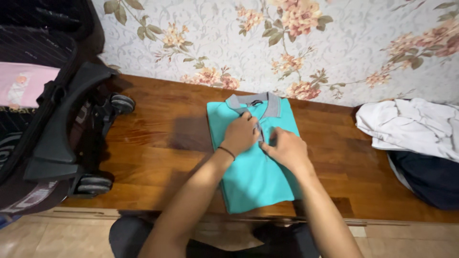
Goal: The person folds a polo shirt on a wooden surface, buttons the collar, and then places it along with other folded garments and small cases into an open suitcase.
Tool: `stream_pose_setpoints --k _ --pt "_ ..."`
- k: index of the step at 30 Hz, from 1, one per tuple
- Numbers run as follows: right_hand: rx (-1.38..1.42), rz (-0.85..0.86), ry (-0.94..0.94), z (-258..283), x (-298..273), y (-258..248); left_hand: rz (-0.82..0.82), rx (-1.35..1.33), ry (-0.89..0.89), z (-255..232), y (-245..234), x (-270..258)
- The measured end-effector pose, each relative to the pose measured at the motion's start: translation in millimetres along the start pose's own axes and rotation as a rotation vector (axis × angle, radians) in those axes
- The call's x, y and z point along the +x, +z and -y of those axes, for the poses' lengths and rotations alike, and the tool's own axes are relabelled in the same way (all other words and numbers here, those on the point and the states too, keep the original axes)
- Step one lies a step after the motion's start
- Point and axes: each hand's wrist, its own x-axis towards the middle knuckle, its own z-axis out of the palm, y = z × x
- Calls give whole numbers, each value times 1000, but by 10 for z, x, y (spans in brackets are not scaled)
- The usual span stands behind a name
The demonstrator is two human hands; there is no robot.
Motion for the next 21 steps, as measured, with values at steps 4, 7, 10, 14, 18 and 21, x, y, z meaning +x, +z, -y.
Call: stream_pose_setpoints --k 4,7,10,14,18,21 --pt "43 -16 -81 -194 363 198 -145 -149 75 -6 -77 -67" --pt "353 150 -104 -568 621 329 -211 -190 117 -42 -210 -52" --pt "738 251 -99 -852 625 455 -41 -206 27 -119 -319 -47" --pt "862 316 -39 -832 534 311 139 -331 265 -191 -350 -68" --pt "580 313 158 -406 272 32 201 -382 350 -154 -340 -45" --pt "370 300 134 -164 124 -92 286 -324 350 -130 -300 -30"
